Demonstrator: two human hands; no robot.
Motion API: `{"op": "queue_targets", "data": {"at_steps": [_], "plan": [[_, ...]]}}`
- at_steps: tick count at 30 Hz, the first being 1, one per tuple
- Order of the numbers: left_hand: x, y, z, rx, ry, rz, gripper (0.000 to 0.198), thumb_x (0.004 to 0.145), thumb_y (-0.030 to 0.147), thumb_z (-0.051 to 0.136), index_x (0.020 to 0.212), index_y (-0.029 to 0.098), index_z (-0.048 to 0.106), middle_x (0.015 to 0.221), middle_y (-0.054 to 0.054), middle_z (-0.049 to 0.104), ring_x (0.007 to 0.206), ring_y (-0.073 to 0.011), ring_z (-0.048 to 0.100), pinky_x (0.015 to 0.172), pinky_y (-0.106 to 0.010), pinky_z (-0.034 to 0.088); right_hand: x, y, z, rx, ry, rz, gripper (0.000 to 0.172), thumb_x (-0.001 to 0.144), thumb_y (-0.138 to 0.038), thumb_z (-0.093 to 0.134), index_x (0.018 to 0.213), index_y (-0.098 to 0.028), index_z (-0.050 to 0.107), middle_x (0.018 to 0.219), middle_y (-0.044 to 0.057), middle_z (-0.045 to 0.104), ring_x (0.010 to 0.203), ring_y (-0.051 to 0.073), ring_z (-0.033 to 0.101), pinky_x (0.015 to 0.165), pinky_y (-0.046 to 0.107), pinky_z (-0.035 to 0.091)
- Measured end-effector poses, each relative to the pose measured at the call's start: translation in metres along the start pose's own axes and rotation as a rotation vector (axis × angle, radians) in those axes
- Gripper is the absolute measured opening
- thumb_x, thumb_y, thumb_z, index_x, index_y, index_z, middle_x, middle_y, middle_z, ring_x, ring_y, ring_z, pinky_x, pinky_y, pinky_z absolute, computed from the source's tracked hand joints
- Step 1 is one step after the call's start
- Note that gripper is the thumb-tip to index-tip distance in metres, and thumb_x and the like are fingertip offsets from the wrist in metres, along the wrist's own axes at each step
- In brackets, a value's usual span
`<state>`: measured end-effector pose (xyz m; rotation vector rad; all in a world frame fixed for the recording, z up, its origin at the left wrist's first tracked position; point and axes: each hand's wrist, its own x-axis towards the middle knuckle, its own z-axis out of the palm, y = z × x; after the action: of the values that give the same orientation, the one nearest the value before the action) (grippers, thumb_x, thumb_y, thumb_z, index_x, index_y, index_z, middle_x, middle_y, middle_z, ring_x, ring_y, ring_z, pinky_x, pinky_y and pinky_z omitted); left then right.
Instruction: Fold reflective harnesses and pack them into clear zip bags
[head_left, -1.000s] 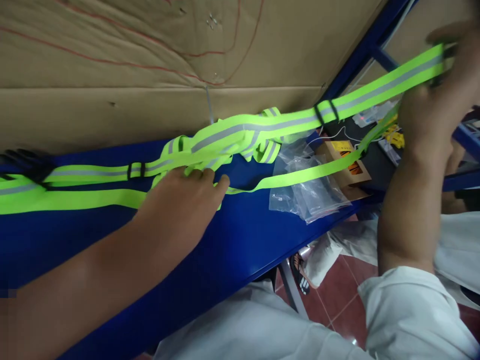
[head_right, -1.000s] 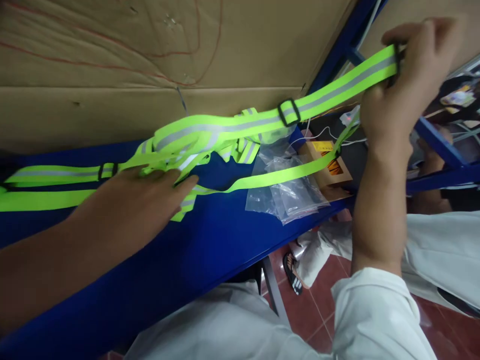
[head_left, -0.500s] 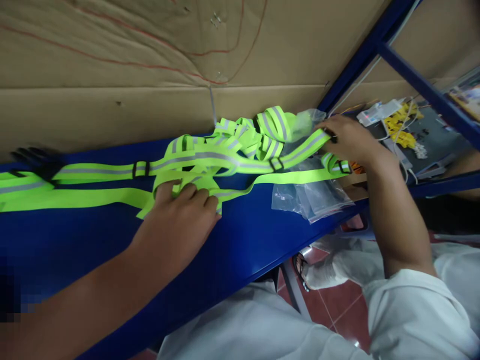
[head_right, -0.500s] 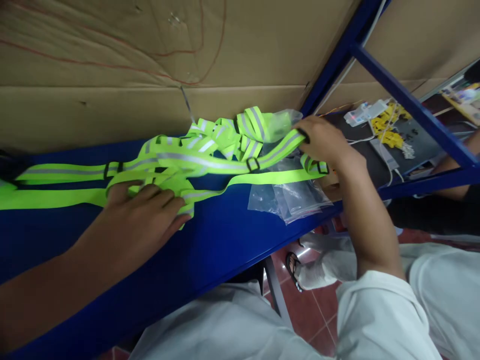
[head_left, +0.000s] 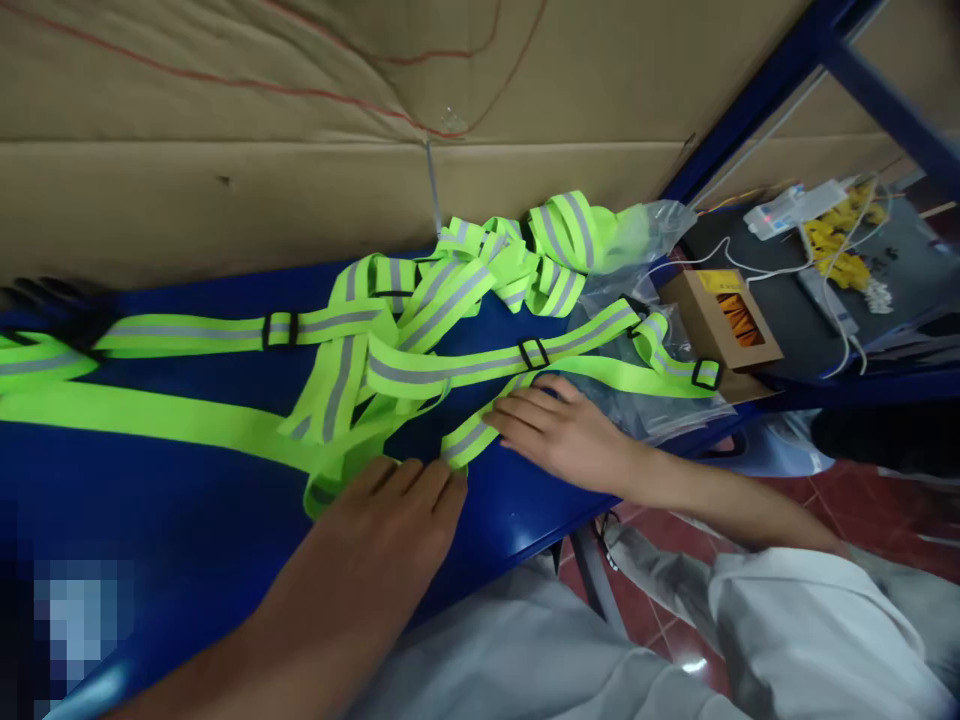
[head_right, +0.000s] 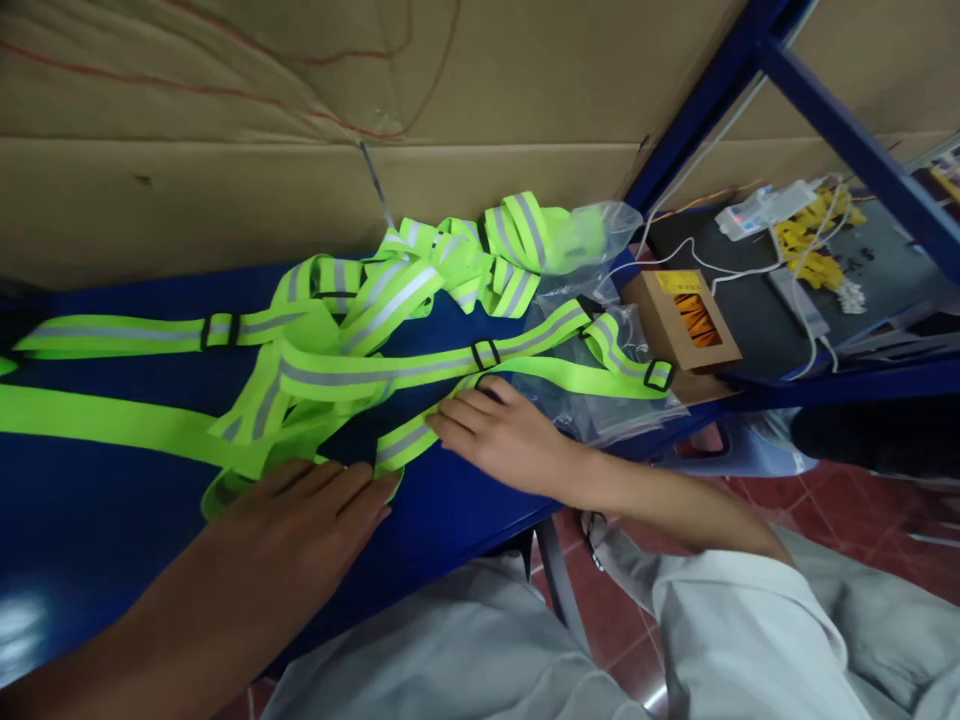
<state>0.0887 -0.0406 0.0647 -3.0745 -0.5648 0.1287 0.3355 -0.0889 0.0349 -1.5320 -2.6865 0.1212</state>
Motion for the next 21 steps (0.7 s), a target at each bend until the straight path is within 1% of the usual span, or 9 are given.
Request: {"op": "queue_targets", "data": {"at_steps": [3, 5, 7, 9, 12, 14, 16, 19, 21], "plan": [[-0.013, 0.012, 0.014, 0.024, -0.05, -0.017, 0.043, 0.094, 0.001, 0.05, 0.128, 0.013, 0.072, 0.093, -0.01, 0.073, 0.083, -0.0256, 0.069, 0.079, -0.042, 0.054, 0.003, 0.018, 0.008, 0.064, 0.046, 0.053, 0.035, 0.113, -0.028, 0.034, 0.117, -0.023, 0.069, 0.117, 0.005, 0.076, 0.112, 0.022, 0.068, 0.111, 0.045, 0.041], [-0.022, 0.023, 0.021, 0.007, -0.069, -0.051, 0.051, 0.094, 0.004, 0.051, 0.142, 0.013, 0.064, 0.098, -0.011, 0.074, 0.086, -0.0262, 0.071, 0.08, -0.042, 0.055, 0.004, 0.024, 0.004, 0.115, 0.08, 0.107, 0.035, 0.112, -0.029, 0.037, 0.103, -0.02, 0.069, 0.099, 0.005, 0.076, 0.095, 0.02, 0.069, 0.11, 0.044, 0.038], [-0.028, 0.035, 0.024, 0.008, -0.078, -0.062, 0.057, 0.091, 0.004, 0.054, 0.147, 0.014, 0.061, 0.106, -0.014, 0.074, 0.091, -0.0274, 0.072, 0.083, -0.041, 0.056, 0.005, 0.025, -0.002, 0.174, 0.081, 0.154, 0.036, 0.112, -0.03, 0.037, 0.096, -0.018, 0.067, 0.086, 0.004, 0.073, 0.082, 0.018, 0.067, 0.105, 0.042, 0.039], [-0.03, 0.043, 0.024, 0.063, -0.095, -0.039, 0.06, 0.087, 0.002, 0.057, 0.146, 0.013, 0.063, 0.112, -0.016, 0.074, 0.097, -0.0289, 0.071, 0.085, -0.041, 0.057, 0.007, 0.026, -0.007, 0.213, 0.011, 0.195, 0.035, 0.111, -0.032, 0.038, 0.095, -0.017, 0.065, 0.079, 0.004, 0.07, 0.073, 0.017, 0.064, 0.089, 0.036, 0.042], [-0.025, 0.045, 0.021, 0.126, -0.069, -0.018, 0.05, 0.092, 0.009, 0.058, 0.141, 0.012, 0.067, 0.107, -0.015, 0.074, 0.09, -0.0292, 0.07, 0.08, -0.043, 0.058, 0.012, 0.028, -0.007, 0.189, -0.154, 0.282, 0.032, 0.109, -0.035, 0.039, 0.102, -0.019, 0.065, 0.075, 0.003, 0.07, 0.063, 0.017, 0.061, 0.064, 0.032, 0.033], [-0.021, 0.043, 0.018, 0.116, -0.042, -0.049, 0.038, 0.096, 0.015, 0.057, 0.131, 0.015, 0.074, 0.101, -0.013, 0.073, 0.085, -0.0287, 0.069, 0.077, -0.045, 0.058, 0.014, 0.029, -0.004, 0.183, -0.224, 0.322, 0.026, 0.108, -0.037, 0.044, 0.111, -0.021, 0.064, 0.077, 0.002, 0.071, 0.063, 0.018, 0.062, 0.06, 0.031, 0.028], [-0.02, 0.039, 0.013, 0.11, -0.058, -0.063, 0.033, 0.094, 0.011, 0.056, 0.117, 0.017, 0.079, 0.102, -0.012, 0.073, 0.087, -0.029, 0.069, 0.078, -0.045, 0.058, 0.013, 0.029, -0.003, 0.194, -0.231, 0.311, 0.024, 0.106, -0.038, 0.052, 0.12, -0.02, 0.061, 0.087, 0.003, 0.074, 0.072, 0.02, 0.067, 0.062, 0.03, 0.033], [-0.028, 0.033, 0.006, 0.138, -0.077, -0.011, 0.04, 0.087, 0.0, 0.053, 0.11, 0.016, 0.081, 0.114, -0.014, 0.073, 0.099, -0.0306, 0.07, 0.084, -0.044, 0.058, 0.002, 0.028, -0.014, 0.143, -0.138, 0.182, 0.032, 0.105, -0.038, 0.057, 0.129, -0.018, 0.06, 0.117, 0.011, 0.074, 0.102, 0.027, 0.07, 0.081, 0.035, 0.046], [-0.038, 0.031, 0.007, 0.135, -0.052, 0.023, 0.044, 0.086, -0.002, 0.051, 0.112, 0.017, 0.081, 0.119, -0.015, 0.074, 0.103, -0.0312, 0.071, 0.086, -0.045, 0.058, -0.013, 0.028, -0.03, 0.137, -0.072, 0.09, 0.033, 0.107, -0.04, 0.054, 0.131, -0.018, 0.062, 0.131, 0.013, 0.07, 0.118, 0.029, 0.066, 0.096, 0.041, 0.047]]}}
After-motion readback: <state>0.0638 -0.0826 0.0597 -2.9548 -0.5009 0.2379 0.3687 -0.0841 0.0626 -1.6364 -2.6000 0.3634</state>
